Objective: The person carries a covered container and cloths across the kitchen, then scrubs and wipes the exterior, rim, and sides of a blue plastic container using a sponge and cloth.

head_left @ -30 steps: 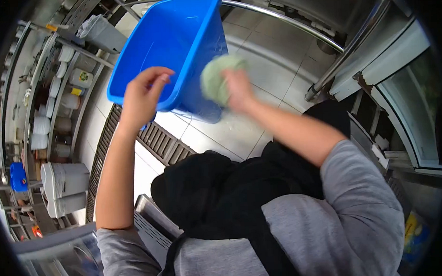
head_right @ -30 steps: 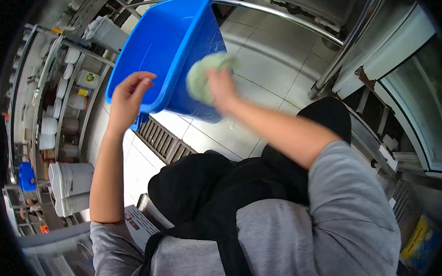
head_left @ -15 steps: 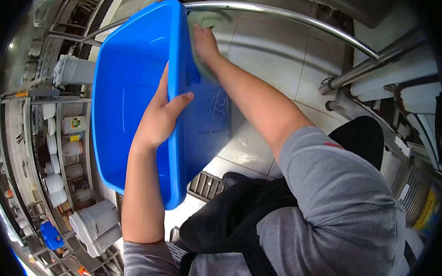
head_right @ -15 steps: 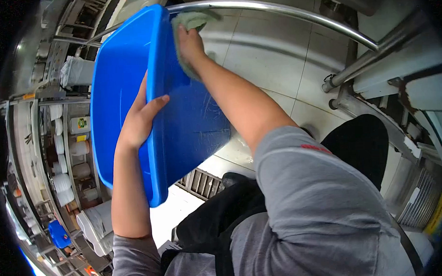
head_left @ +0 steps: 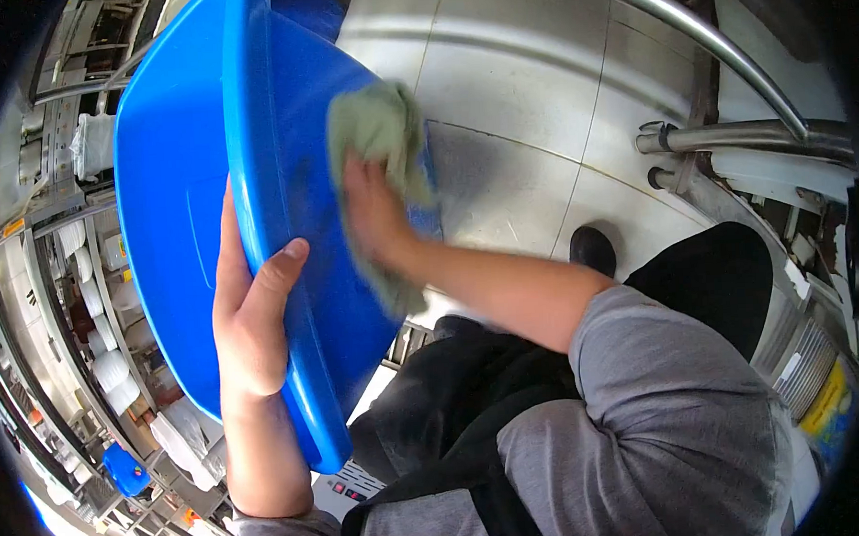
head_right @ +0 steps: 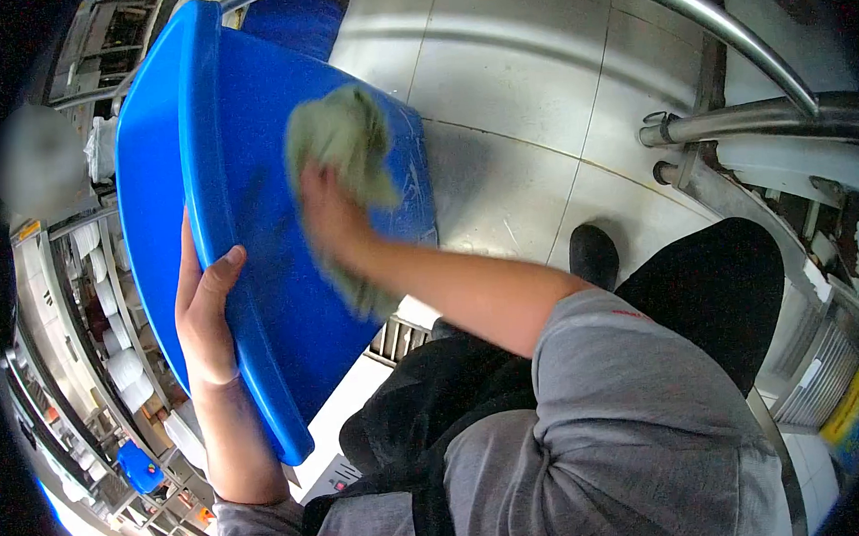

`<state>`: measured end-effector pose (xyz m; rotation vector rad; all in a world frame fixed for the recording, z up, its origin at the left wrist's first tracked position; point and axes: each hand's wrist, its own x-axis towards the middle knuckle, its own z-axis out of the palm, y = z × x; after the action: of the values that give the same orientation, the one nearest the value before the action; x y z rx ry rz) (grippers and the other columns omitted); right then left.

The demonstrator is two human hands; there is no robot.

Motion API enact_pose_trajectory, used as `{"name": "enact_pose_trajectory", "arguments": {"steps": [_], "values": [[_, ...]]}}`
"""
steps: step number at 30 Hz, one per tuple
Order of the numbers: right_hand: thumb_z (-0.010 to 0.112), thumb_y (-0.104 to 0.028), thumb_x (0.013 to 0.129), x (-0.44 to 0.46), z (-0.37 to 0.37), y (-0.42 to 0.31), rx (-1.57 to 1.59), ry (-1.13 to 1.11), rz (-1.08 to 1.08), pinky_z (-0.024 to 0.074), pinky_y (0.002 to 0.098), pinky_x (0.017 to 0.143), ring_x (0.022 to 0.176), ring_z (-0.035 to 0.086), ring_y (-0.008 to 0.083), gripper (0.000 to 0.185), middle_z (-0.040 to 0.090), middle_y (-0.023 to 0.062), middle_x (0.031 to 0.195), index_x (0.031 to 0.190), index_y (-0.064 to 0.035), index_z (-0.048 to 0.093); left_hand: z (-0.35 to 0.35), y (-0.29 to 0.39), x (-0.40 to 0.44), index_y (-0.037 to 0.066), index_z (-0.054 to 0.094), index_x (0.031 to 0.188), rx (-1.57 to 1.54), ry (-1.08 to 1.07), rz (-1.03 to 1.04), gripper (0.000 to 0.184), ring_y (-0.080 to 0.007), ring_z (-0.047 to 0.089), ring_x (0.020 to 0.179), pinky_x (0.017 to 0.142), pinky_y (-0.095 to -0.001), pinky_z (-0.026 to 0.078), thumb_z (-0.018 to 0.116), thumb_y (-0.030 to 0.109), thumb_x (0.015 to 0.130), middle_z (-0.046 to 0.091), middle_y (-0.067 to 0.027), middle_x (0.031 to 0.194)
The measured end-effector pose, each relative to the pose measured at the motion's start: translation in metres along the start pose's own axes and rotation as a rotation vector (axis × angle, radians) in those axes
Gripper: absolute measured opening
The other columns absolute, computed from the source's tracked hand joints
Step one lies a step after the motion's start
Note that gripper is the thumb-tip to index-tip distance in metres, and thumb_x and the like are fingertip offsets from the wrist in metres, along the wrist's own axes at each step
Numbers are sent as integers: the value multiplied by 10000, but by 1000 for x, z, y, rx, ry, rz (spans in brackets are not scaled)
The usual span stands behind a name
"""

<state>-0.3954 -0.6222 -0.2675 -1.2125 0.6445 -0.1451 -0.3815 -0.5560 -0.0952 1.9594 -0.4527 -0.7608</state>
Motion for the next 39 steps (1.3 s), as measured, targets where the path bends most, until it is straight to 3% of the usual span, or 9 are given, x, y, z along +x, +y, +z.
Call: {"name": "enact_pose_trajectory", "arguments": {"steps": [5,7,9,11,14,17,20,30,39], "values": [[331,-169,954,114,4,211,65,420,22,406,550,896,1024,502,481,301,487,345,1105,1101,46,483,0,2,0,-29,234,1453,80,34,-3,682,-202,425,1218,1049,-293,283,515,49,837,448,-133,1345],[326,-106,940,24,37,192,-484,566,-51,391,560,910,1027,499,476,296,471,366,1113,1136,59,475,1,-3,0,-32,233,1452,37,40,0,681,-204,425,1218,1050,-292,282,512,47,836,447,-133,1346],[362,-44,910,-51,61,169,-615,-5,38,304,571,1019,1208,380,510,326,401,389,1206,1197,103,413,2,-4,-1,-34,229,1453,15,73,11,686,-215,424,1227,1057,-298,276,513,48,835,440,-143,1355],[441,-113,909,-105,57,96,-8,153,-470,171,529,1100,1308,238,514,477,250,366,1373,1335,79,340,1,-4,-2,-33,230,1453,-1,77,7,686,-218,424,1232,1059,-300,275,512,45,833,439,-147,1357],[405,-148,960,-50,32,32,19,132,-305,273,473,1043,1214,394,412,367,442,286,1264,1287,18,397,5,-4,-2,-36,236,1449,-34,83,15,702,-240,432,1236,1063,-323,283,523,35,813,441,-170,1356],[320,-256,985,139,7,59,-337,856,-605,416,480,741,809,524,407,307,527,242,880,937,-8,494,12,0,-4,-40,241,1442,-50,68,31,753,-278,450,1222,1065,-365,296,564,18,765,454,-196,1341],[320,-353,955,200,-58,83,-72,363,-58,426,454,858,989,564,384,485,563,277,1116,1156,33,535,9,-1,-2,-38,240,1443,-3,65,43,763,-272,440,1232,1066,-356,294,572,8,757,451,-192,1342],[247,-391,994,101,-35,299,-10,202,505,308,430,1054,1280,396,355,594,400,269,1386,1311,82,417,14,1,-1,-47,273,1434,44,182,4,830,-302,479,1202,1060,-369,320,578,86,674,480,-206,1321],[321,-243,966,174,-71,286,-287,358,-49,394,498,908,1051,522,406,380,545,276,1116,1076,58,525,5,-7,-11,-47,106,1461,17,91,-23,892,-300,394,1267,1078,-393,279,577,62,711,381,-205,1378]]}}
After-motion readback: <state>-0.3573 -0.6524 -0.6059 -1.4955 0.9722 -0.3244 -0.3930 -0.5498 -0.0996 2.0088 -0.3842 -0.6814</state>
